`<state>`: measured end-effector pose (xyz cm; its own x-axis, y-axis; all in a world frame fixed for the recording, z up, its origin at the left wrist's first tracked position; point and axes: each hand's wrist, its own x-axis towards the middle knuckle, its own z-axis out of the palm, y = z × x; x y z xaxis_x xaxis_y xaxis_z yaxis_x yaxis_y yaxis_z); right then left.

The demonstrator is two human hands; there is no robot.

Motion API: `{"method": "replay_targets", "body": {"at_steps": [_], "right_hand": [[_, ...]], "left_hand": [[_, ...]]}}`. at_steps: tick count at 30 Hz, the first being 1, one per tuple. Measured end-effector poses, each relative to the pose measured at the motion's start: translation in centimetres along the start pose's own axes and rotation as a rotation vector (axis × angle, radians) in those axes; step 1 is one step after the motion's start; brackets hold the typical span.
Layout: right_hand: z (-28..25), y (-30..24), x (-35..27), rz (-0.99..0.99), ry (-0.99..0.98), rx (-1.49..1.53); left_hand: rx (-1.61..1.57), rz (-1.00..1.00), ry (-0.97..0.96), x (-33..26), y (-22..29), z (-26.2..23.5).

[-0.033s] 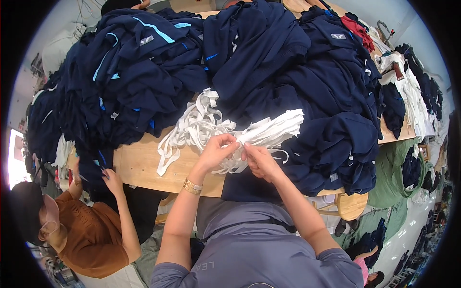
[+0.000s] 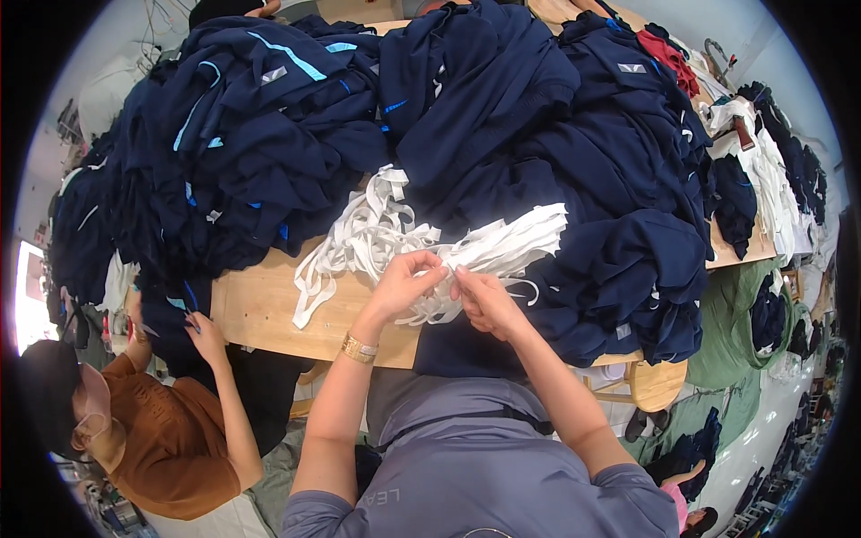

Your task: Trimming and separating white fabric straps for blue garments using scissors in a factory setting.

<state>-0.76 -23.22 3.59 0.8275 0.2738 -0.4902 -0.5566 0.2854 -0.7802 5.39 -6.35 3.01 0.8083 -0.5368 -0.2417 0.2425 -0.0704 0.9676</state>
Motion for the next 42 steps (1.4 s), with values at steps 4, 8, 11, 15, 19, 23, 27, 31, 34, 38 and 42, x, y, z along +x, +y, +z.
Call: {"method": "replay_targets", "body": {"at_steps": [4, 8, 11, 15, 19, 23, 27, 31, 34, 38, 42], "right_hand": [[0.1, 0.0, 0.2, -0.010, -0.016, 0.014], [0.2, 0.0, 0.3, -0.021, 0.008, -0.010], [0.2, 0.2, 0.2, -0.027, 0.005, -0.022], [0.4, 0.4, 0.1, -0.030, 0.017, 0.074], [1.2, 0.2, 0.2, -0.253, 0.165, -0.080], [-1.1, -2.0, 0.9, -0.477, 0.295, -0.364], [-5.1, -6.5, 0.3, -0.728, 0.530, -0.715], [-8.6, -9.0, -0.8, -0.665, 0.781, -0.871], [-10.0, -8.6, -1.0, -0.711, 0.999, -1.001], [-7.3, -8.0, -0.7, -0.867, 0.866, -0.716], [0.1, -8.4, 1.2, -0.678, 0.315, -0.344]], "left_hand": [[0.054, 0.016, -0.039, 0.0, -0.1, -0.1], [0.083, -0.031, -0.093, -0.1, 0.7, -0.1], [0.097, -0.041, -0.116, -0.1, 0.6, -0.4], [0.074, -0.048, -0.081, -0.4, 0.9, -0.3], [0.090, 0.134, -0.088, -0.4, 0.5, 0.3], [0.030, 0.153, -0.079, -0.1, 1.3, 0.8], [0.591, 0.328, 0.328, 1.0, 1.0, -1.5], [1.158, 0.516, 0.522, 3.0, -2.4, -4.3], [1.150, 0.452, 0.430, 4.0, -2.1, -5.8], [0.699, 0.339, 0.474, 3.3, 3.9, -5.4], [0.681, 0.600, 0.447, 1.6, 10.1, -2.5]]}}
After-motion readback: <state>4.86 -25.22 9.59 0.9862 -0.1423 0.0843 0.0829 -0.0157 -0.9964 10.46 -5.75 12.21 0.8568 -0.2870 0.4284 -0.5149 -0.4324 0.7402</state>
